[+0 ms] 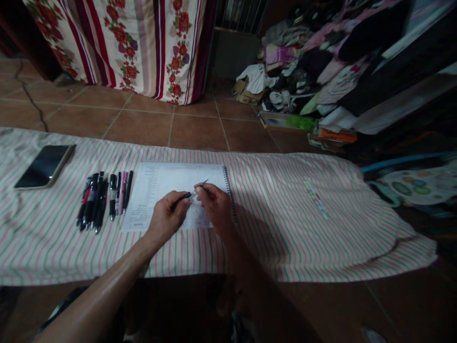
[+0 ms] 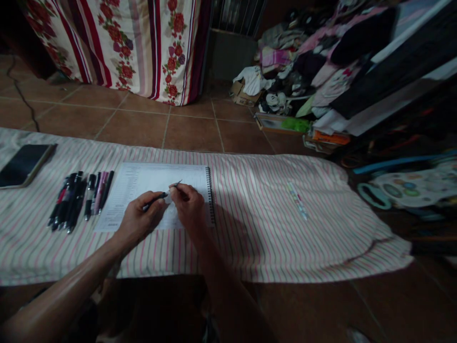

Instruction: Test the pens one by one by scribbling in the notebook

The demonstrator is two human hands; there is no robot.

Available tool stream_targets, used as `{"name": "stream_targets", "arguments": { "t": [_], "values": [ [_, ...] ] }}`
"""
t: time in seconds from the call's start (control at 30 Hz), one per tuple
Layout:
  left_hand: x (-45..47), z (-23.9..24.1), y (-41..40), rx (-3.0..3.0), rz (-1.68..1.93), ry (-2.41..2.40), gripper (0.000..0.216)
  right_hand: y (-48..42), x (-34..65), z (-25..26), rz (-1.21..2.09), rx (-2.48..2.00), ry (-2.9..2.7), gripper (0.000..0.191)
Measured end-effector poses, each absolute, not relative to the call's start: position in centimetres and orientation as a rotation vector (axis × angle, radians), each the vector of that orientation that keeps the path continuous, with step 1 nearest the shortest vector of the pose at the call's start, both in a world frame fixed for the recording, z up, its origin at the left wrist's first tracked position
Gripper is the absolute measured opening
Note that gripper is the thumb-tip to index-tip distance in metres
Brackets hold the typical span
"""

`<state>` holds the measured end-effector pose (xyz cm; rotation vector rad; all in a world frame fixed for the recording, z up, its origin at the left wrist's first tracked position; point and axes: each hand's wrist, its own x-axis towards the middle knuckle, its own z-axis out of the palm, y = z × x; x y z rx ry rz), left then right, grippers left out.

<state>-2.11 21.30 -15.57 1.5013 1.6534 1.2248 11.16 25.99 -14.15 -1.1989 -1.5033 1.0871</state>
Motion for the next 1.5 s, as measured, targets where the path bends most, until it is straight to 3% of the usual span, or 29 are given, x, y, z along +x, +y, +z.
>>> {"name": "stream_targets", "arguments": {
  "t": [0.9,1.2,1.5],
  "values": [
    [-2.4,-16.4,21.5,1.493,1.201,1.533,0.027,25.9,11.1,-13.4,1.014,-1.131,-1.575,0.017],
    [-2.5,-16.2,21.4,1.506,1.224,1.554,0.026,25.8,11.3,-13.1,0.858,-1.093,-1.659,0.016],
    [-2.6,-16.3,21.4,1.524,1.213,1.549,0.027,25.9,11.1,-13.6,1.043,-1.165,-1.538,0.018]
  ]
}}
